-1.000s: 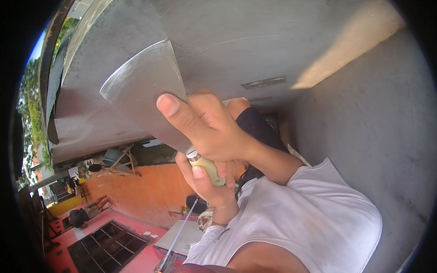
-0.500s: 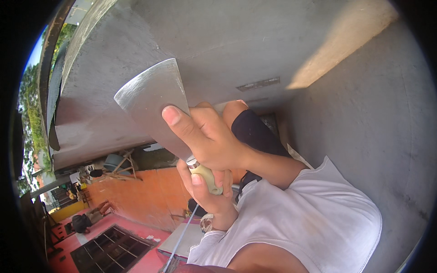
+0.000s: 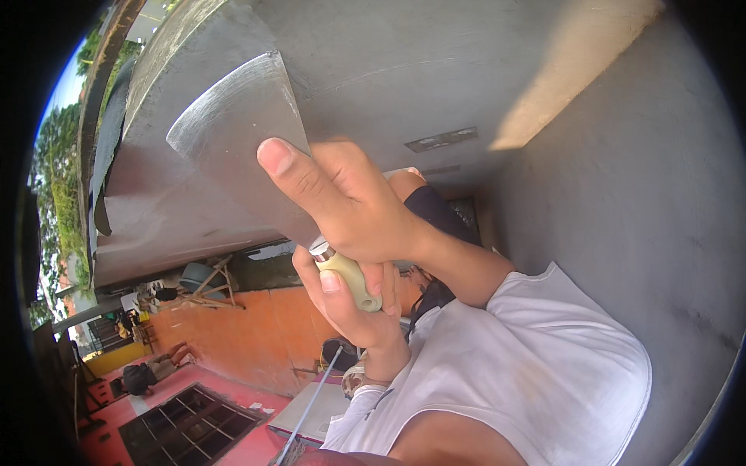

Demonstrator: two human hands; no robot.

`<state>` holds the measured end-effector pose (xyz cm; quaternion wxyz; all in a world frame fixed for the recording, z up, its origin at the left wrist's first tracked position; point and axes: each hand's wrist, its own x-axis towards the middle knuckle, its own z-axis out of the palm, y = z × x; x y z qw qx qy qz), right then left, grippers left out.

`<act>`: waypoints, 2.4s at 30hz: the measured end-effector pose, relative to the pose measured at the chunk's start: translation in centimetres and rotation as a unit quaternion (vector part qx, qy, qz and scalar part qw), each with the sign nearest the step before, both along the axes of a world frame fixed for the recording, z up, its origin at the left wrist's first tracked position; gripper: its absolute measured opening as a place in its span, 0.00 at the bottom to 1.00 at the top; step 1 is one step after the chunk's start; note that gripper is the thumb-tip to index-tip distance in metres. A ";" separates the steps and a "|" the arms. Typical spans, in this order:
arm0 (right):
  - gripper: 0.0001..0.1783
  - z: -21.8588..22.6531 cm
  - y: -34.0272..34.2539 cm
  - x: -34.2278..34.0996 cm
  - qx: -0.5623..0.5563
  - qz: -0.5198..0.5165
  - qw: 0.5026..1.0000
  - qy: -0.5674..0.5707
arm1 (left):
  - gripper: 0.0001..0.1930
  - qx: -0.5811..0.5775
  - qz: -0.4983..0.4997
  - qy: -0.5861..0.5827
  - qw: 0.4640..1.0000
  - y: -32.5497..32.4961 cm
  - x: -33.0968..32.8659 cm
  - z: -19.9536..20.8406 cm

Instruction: The person uses a trowel to apply and smooth plaster onto a ceiling surface. The person repeatedly scoops material and spreads it across the ceiling, working in sections to create a uniform finish.

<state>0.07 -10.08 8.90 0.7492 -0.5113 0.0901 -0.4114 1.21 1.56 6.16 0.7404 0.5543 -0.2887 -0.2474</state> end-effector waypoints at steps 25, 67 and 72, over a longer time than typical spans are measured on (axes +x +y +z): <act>0.33 0.2 2.2 1.3 0.060 -0.097 0.993 -0.032 | 0.28 -0.007 -0.062 0.048 0.997 1.1 0.4 1.3; 0.29 2.4 1.0 -0.6 -0.091 -0.183 0.974 0.101 | 0.25 -0.149 -0.166 0.143 0.964 -0.8 -0.5 0.9; 0.29 5.8 -0.8 -1.0 -0.077 -0.179 0.975 0.104 | 0.24 -0.187 -0.209 0.120 0.952 -3.6 0.4 3.0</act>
